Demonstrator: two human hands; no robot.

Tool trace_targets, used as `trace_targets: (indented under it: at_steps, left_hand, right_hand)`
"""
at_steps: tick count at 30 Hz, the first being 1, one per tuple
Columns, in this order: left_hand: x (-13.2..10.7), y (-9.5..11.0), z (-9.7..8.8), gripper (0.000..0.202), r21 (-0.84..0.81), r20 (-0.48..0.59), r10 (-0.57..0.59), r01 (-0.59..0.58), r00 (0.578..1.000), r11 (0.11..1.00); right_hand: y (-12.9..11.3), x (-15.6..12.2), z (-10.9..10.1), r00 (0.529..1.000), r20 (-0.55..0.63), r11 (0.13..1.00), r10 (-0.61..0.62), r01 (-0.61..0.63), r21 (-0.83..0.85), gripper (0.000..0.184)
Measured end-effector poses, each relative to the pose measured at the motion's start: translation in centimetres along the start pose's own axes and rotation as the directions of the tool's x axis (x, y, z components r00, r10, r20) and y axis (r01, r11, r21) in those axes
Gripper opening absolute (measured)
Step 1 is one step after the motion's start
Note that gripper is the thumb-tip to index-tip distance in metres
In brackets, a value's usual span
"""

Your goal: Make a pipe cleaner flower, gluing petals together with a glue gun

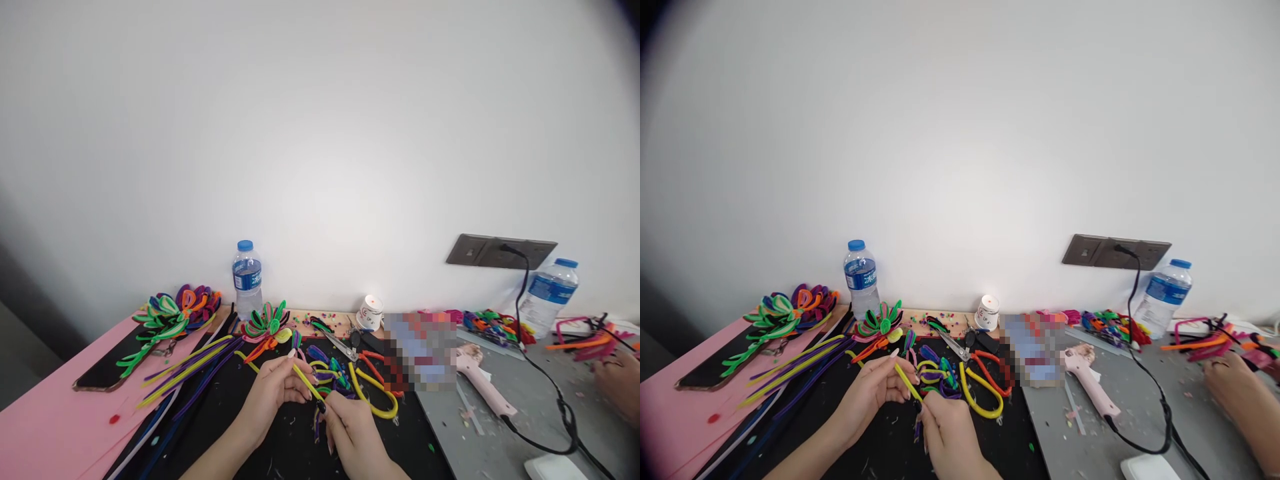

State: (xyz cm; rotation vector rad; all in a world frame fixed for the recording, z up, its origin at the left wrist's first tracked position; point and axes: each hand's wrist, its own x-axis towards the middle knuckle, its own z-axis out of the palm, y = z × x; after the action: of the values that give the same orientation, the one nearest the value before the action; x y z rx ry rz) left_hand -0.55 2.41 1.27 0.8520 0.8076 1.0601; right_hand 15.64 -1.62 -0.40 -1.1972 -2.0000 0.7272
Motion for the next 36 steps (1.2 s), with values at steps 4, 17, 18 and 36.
trace_targets:
  at_steps: [4, 17, 18, 36]
  left_hand:
    - [-0.1, -0.2, -0.3, 0.035, -0.099, 0.015, -0.043, 0.044, 0.999, 0.994]
    - [-0.1, -0.1, -0.4, 0.032, -0.094, -0.14, -0.019, 0.006, 0.99, 0.996]
    - [-0.1, -0.2, -0.5, 0.032, -0.098, -0.14, -0.02, 0.006, 0.99, 0.995]
    - [0.5, -0.8, -1.2, 0.029, 0.11, -0.134, 0.096, -0.081, 0.986, 0.991]
  right_hand:
    - [0.0, -0.2, 0.2, 0.998, 0.045, 0.999, 0.032, -0.033, 0.008, 0.03]
    - [-0.3, 0.0, -0.6, 0.993, -0.072, 0.996, 0.089, -0.09, -0.012, 0.032]
    - [-0.3, 0.0, -0.6, 0.993, -0.075, 0.996, 0.088, -0.089, -0.008, 0.033]
    - [0.3, 0.6, -1.5, 0.98, -0.17, 0.994, 0.103, -0.097, 0.041, 0.032]
